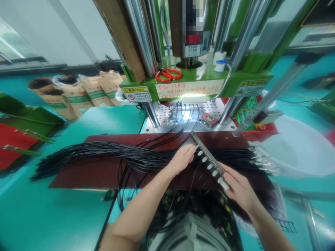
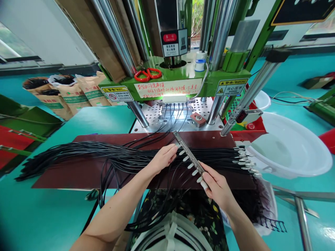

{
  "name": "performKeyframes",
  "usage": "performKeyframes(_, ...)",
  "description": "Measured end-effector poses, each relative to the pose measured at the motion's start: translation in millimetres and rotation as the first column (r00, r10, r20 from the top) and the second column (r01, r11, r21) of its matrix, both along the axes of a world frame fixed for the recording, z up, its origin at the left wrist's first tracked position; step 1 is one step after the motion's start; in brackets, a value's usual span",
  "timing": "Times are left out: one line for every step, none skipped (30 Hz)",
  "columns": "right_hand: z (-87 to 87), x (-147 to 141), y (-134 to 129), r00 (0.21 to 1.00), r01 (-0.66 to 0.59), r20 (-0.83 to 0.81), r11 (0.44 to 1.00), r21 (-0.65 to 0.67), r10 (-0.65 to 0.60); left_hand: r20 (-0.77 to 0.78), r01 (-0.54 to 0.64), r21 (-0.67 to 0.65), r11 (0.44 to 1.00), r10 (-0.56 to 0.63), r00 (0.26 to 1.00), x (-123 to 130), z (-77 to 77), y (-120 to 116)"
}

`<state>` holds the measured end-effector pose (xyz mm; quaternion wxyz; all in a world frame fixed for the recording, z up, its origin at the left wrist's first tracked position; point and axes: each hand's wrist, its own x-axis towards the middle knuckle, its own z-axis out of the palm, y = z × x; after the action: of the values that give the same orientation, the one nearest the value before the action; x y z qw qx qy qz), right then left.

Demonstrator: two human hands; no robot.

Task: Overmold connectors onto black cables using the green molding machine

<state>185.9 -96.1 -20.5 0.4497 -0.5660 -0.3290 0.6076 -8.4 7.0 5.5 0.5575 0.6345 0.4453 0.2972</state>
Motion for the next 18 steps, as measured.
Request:
performKeyframes(-0.6, 0.2, 0.3, 1.000, 0.003, 0.001, 1.000, 0.001, -0.003, 0.003, -0.003, -0.001, 1.000, 0.003, 1.000, 0.1, -0.1, -0.1)
performKeyframes(-1.1, 0.4, 0.5, 1.000, 0.001, 0.004, 1.000, 0.002, -0.001, 0.005, -0.005, -0.002, 1.000, 0.005, 1.000, 0.2, 0.0, -0.1)
performKeyframes(-1.6, 0.6, 0.7, 1.000, -0.005, 0.010, 1.000, 0.002, 0.005, 0.007, -0.007, -0.003, 1.000, 0.007, 1.000, 0.2, 0.2, -0.1)
performKeyframes(-2.1, 0.9, 0.7, 1.000, -0.014, 0.021, 1.000, 0.003, 0.013, 0.008, -0.009, -0.005, 1.000, 0.009, 1.000, 0.2, 0.3, 0.0)
performKeyframes(-2.6, 1.1, 0.5, 0.999, -0.024, 0.036, 1.000, 0.003, 0.024, 0.007, -0.011, -0.008, 1.000, 0.011, 1.000, 0.1, 0.4, 0.0)
performKeyframes(-2.9, 1.2, 0.0, 0.998, -0.034, 0.056, 0.999, 0.006, 0.034, 0.005, -0.014, -0.012, 1.000, 0.014, 1.000, -0.1, 0.3, 0.0)
performKeyframes(-3.0, 1.1, -0.6, 0.996, -0.044, 0.081, 0.999, 0.011, 0.043, 0.003, -0.016, -0.017, 1.000, 0.016, 1.000, -0.4, -0.1, -0.1)
performKeyframes(-2.7, 0.8, -1.3, 0.992, -0.058, 0.113, 0.998, 0.020, 0.055, 0.003, -0.018, -0.023, 1.000, 0.018, 1.000, -0.8, -0.7, -0.2)
performKeyframes(-1.9, 0.3, -1.9, 0.986, -0.074, 0.152, 0.997, 0.038, 0.067, 0.005, -0.020, -0.031, 0.999, 0.020, 1.000, -1.3, -1.5, -0.3)
performKeyframes(-0.8, -0.4, -2.3, 0.977, -0.095, 0.196, 0.994, 0.062, 0.081, 0.010, -0.024, -0.038, 0.999, 0.024, 1.000, -1.9, -2.6, -0.6)
performKeyframes(0.8, -1.2, -2.4, 0.966, -0.118, 0.239, 0.989, 0.091, 0.093, 0.016, -0.030, -0.046, 0.998, 0.031, 0.999, -2.5, -3.7, -0.8)
performKeyframes(2.6, -2.0, -2.1, 0.955, -0.139, 0.279, 0.983, 0.123, 0.101, 0.023, -0.037, -0.056, 0.998, 0.039, 0.999, -3.1, -4.7, -1.0)
performKeyframes(4.4, -2.8, -1.6, 0.945, -0.157, 0.310, 0.976, 0.153, 0.104, 0.028, -0.042, -0.068, 0.997, 0.044, 0.999, -3.6, -5.4, -1.1)
performKeyframes(5.9, -3.5, -1.0, 0.938, -0.168, 0.330, 0.970, 0.178, 0.102, 0.031, -0.046, -0.082, 0.996, 0.049, 0.998, -4.1, -5.7, -1.2)
performKeyframes(7.1, -4.1, -0.6, 0.935, -0.173, 0.341, 0.965, 0.196, 0.098, 0.032, -0.045, -0.100, 0.994, 0.048, 0.998, -4.4, -5.4, -1.4)
performKeyframes(7.7, -4.6, -0.6, 0.933, -0.174, 0.346, 0.962, 0.208, 0.094, 0.032, -0.040, -0.121, 0.992, 0.045, 0.999, -4.6, -4.5, -1.5)
performKeyframes(7.9, -5.2, -1.4, 0.932, -0.174, 0.352, 0.960, 0.220, 0.088, 0.034, -0.034, -0.147, 0.989, 0.039, 0.999, -4.8, -3.2, -1.8)
performKeyframes(7.8, -5.8, -2.9, 0.929, -0.176, 0.361, 0.956, 0.232, 0.083, 0.045, -0.032, -0.171, 0.985, 0.040, 0.998, -4.8, -1.5, -2.1)
